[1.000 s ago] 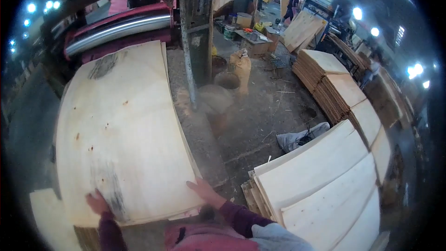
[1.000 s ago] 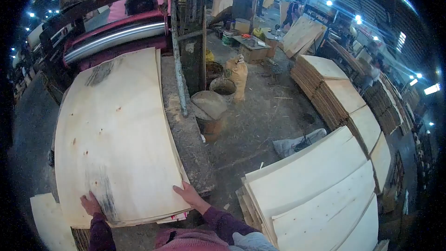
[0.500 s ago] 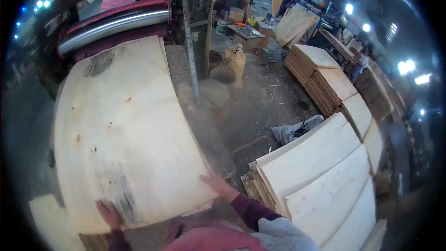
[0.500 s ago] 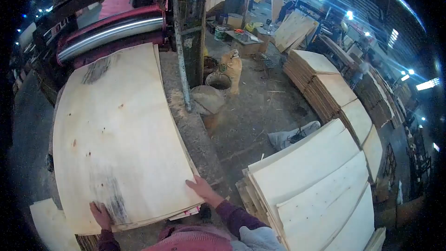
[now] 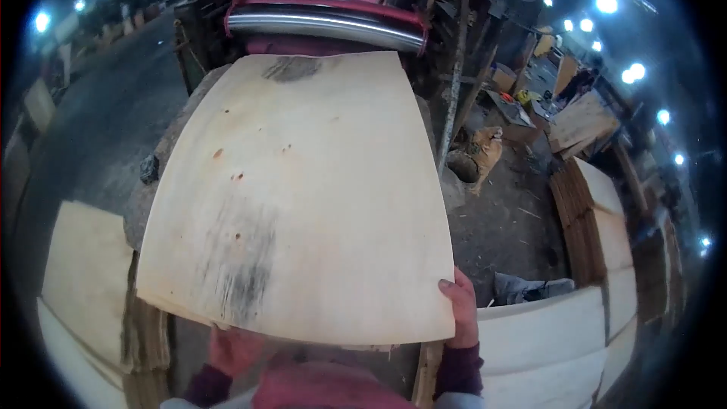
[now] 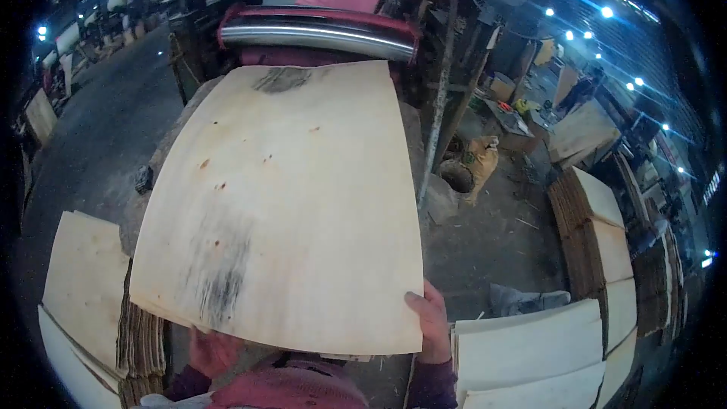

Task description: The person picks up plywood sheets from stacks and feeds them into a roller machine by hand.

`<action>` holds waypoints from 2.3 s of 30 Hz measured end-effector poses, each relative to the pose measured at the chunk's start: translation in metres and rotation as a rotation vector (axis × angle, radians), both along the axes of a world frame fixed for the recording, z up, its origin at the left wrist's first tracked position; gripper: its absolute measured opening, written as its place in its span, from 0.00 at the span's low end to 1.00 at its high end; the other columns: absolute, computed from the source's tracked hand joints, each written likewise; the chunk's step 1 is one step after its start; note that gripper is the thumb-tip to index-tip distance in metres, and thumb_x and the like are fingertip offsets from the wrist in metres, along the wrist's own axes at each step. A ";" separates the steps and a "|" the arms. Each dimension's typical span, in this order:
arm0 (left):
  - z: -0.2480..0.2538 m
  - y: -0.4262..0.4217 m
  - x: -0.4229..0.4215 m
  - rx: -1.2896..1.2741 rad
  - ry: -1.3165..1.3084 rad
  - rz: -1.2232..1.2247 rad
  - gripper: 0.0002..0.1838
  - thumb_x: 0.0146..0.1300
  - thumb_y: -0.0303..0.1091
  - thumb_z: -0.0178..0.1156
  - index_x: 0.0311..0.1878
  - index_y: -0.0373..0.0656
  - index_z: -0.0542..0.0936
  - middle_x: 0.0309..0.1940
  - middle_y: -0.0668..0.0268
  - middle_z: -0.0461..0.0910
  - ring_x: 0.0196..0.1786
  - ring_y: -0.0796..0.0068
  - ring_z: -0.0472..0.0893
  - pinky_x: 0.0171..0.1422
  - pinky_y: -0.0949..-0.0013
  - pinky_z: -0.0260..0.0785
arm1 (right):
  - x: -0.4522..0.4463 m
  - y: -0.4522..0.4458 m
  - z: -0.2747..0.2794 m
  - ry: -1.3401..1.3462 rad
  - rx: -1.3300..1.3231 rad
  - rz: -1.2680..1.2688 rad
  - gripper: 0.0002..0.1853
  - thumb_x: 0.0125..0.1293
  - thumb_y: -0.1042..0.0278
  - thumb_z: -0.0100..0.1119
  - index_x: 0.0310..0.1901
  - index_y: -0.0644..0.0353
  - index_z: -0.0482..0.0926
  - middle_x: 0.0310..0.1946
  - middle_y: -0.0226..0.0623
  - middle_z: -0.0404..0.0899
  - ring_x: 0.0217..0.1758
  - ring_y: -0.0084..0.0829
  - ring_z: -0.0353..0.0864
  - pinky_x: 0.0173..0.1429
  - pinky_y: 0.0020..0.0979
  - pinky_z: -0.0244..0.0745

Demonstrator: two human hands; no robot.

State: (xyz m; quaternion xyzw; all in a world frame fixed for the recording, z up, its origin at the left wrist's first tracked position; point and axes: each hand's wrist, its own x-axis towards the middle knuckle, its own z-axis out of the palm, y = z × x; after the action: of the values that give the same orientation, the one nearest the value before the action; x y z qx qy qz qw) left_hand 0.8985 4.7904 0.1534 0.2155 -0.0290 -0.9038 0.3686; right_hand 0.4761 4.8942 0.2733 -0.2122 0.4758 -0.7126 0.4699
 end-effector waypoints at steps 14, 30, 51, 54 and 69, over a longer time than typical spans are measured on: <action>-0.009 -0.024 -0.009 -0.087 -0.356 0.288 0.23 0.75 0.39 0.46 0.68 0.36 0.65 0.61 0.58 0.75 0.61 0.62 0.77 0.65 0.58 0.71 | -0.021 0.020 -0.048 0.038 0.203 0.086 0.24 0.64 0.75 0.54 0.62 0.68 0.70 0.54 0.41 0.79 0.55 0.33 0.80 0.59 0.33 0.75; -0.070 -0.352 -0.139 -0.175 -0.303 0.151 0.16 0.74 0.38 0.49 0.56 0.39 0.75 0.51 0.59 0.81 0.53 0.65 0.80 0.57 0.59 0.75 | 0.064 0.022 -0.169 1.449 0.633 -0.154 0.30 0.58 0.61 0.64 0.59 0.68 0.70 0.60 0.61 0.70 0.65 0.56 0.69 0.67 0.45 0.68; -0.032 0.003 0.025 0.003 -0.392 -0.390 0.34 0.70 0.61 0.47 0.62 0.38 0.72 0.60 0.51 0.75 0.56 0.51 0.79 0.52 0.60 0.75 | -0.008 -0.009 -0.062 0.178 0.204 0.163 0.18 0.68 0.67 0.56 0.55 0.68 0.77 0.43 0.34 0.83 0.42 0.22 0.81 0.46 0.24 0.76; -0.015 0.030 0.019 -0.050 -0.291 -0.459 0.39 0.67 0.66 0.49 0.65 0.39 0.69 0.61 0.51 0.75 0.57 0.52 0.78 0.53 0.60 0.75 | 0.011 -0.026 0.009 0.210 0.071 0.178 0.18 0.67 0.69 0.55 0.56 0.68 0.77 0.44 0.34 0.82 0.42 0.22 0.81 0.46 0.24 0.76; 0.023 -0.046 0.010 -0.135 -0.406 0.146 0.24 0.74 0.37 0.48 0.69 0.38 0.65 0.62 0.57 0.74 0.62 0.60 0.76 0.66 0.54 0.70 | -0.002 0.017 -0.066 0.028 0.207 -0.033 0.20 0.63 0.73 0.54 0.57 0.71 0.76 0.46 0.40 0.82 0.45 0.28 0.83 0.50 0.29 0.78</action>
State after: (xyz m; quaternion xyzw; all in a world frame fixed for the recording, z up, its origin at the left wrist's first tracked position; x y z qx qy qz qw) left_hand 0.9085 4.7448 0.1761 0.3693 -0.1475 -0.8089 0.4332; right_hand 0.4736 4.9107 0.2074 -0.1645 0.5568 -0.6642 0.4710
